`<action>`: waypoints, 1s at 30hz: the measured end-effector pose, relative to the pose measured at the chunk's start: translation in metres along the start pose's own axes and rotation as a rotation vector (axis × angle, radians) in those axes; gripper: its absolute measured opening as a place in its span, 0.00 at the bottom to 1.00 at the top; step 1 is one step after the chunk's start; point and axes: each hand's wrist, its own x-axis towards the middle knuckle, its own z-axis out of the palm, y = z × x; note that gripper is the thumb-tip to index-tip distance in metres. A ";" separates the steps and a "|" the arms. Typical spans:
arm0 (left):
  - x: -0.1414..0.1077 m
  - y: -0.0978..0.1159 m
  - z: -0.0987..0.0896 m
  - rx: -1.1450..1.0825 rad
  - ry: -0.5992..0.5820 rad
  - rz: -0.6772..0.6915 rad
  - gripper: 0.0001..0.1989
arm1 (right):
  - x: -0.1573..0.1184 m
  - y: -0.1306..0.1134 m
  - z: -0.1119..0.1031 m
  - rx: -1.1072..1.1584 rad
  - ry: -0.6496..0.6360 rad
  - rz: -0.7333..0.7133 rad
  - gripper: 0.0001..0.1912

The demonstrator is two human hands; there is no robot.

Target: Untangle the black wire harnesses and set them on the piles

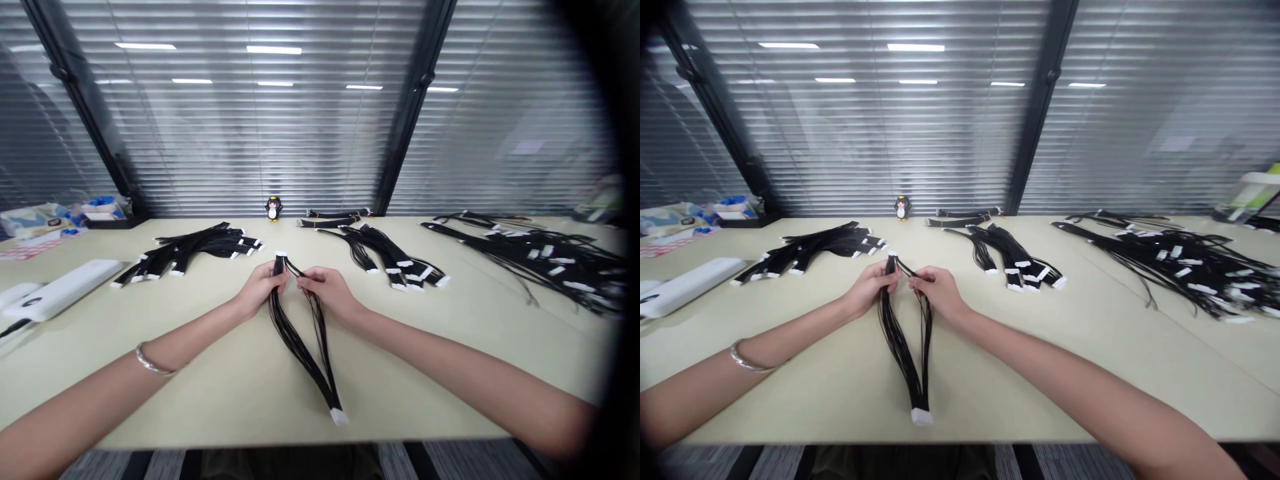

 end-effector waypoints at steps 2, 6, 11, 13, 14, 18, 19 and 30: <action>0.000 0.000 0.000 0.059 -0.039 0.016 0.10 | 0.000 0.001 0.000 0.003 -0.010 0.010 0.09; 0.000 0.000 0.001 0.075 -0.049 0.024 0.12 | 0.000 0.002 -0.001 -0.008 -0.050 0.001 0.11; 0.000 0.003 0.004 0.046 -0.015 0.016 0.13 | 0.000 0.000 0.000 0.029 -0.071 -0.004 0.11; 0.000 0.003 0.003 0.029 -0.030 -0.005 0.13 | 0.000 -0.002 0.000 0.040 -0.074 0.008 0.11; 0.000 0.002 0.003 0.027 -0.034 -0.015 0.13 | 0.000 -0.003 0.001 0.041 -0.074 0.011 0.11; 0.001 -0.003 0.000 0.016 0.005 -0.063 0.10 | -0.001 -0.006 0.002 0.054 -0.056 0.023 0.11; 0.001 -0.004 -0.001 -0.001 0.016 -0.073 0.09 | -0.001 -0.006 0.002 0.056 -0.054 0.026 0.10; 0.000 -0.002 0.001 -0.186 0.016 -0.077 0.09 | 0.000 -0.006 0.002 0.073 -0.053 0.015 0.12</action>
